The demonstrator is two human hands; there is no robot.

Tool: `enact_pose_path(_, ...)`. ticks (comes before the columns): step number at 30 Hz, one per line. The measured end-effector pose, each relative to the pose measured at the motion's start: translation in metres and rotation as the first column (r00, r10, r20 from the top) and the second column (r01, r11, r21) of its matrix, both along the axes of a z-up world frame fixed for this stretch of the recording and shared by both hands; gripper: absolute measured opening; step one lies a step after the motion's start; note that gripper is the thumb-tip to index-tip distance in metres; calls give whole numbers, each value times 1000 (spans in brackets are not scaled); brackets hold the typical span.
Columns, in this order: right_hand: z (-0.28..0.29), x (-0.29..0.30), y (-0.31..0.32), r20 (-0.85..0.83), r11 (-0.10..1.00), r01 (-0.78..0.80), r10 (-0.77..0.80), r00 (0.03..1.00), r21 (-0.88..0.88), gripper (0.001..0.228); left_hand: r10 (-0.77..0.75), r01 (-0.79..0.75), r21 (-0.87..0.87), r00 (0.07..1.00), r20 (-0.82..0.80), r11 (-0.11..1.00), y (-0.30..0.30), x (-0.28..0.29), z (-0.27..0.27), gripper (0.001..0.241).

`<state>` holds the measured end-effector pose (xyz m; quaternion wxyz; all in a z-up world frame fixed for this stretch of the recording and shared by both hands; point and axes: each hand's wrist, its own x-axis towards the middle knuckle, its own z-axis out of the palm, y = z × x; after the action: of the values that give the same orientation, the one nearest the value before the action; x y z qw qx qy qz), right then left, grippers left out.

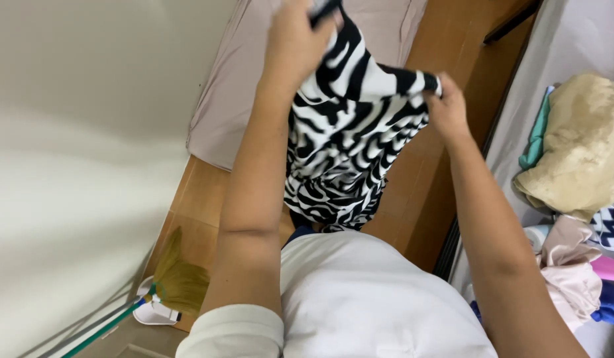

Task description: The person inserts a pillow into a teal pillowcase, smooths it out, and places it on the bed. They then pick up a zebra-print blanket, unfold it, and spread it over the mattress.

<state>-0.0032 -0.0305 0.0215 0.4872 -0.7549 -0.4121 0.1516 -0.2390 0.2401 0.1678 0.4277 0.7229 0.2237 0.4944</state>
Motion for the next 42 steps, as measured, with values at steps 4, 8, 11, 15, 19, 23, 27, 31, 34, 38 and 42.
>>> enact_pose_path(4,114,-39,17,166,992,-103,90,982,70,17,-322,401,167,874,-364,901,-57,21,-24,78)
enact_pose_path(8,161,-64,19,75,969,-236,231,970,68,17,-585,527,-255,713,-385,810,-105,42,-28,48)
enact_pose_path(11,146,-63,8,-99,960,-245,260,961,138,25,-596,469,-419,763,-250,777,-105,43,-28,25)
enact_pose_path(15,86,-83,-18,-288,940,-318,273,918,-125,44,-481,478,-364,872,89,800,-118,22,29,36)
enact_pose_path(19,-33,-72,-27,-256,913,-369,320,912,-175,45,-406,494,-390,867,288,777,-97,7,24,34)
enact_pose_path(23,-93,-26,-41,-121,910,-219,188,975,-351,30,-45,279,-503,903,427,818,-62,-21,4,36)
enact_pose_path(27,-30,9,-36,133,997,-45,53,990,-63,25,263,-12,-593,904,338,805,-39,-65,-7,38)
enact_pose_path(31,70,-8,-16,185,985,-110,85,979,130,18,343,-230,-426,915,211,875,-44,-65,-19,44)
enact_pose_path(34,115,-29,3,65,964,-164,154,986,208,15,-24,86,-340,983,182,936,-60,-41,-18,55)
enact_pose_path(38,160,-65,27,137,934,-322,302,943,154,11,-563,543,-252,826,-13,801,-94,-7,-16,57)
enact_pose_path(42,184,-88,46,267,944,-330,315,911,9,13,-602,564,-213,770,-213,798,-86,-19,-6,34)
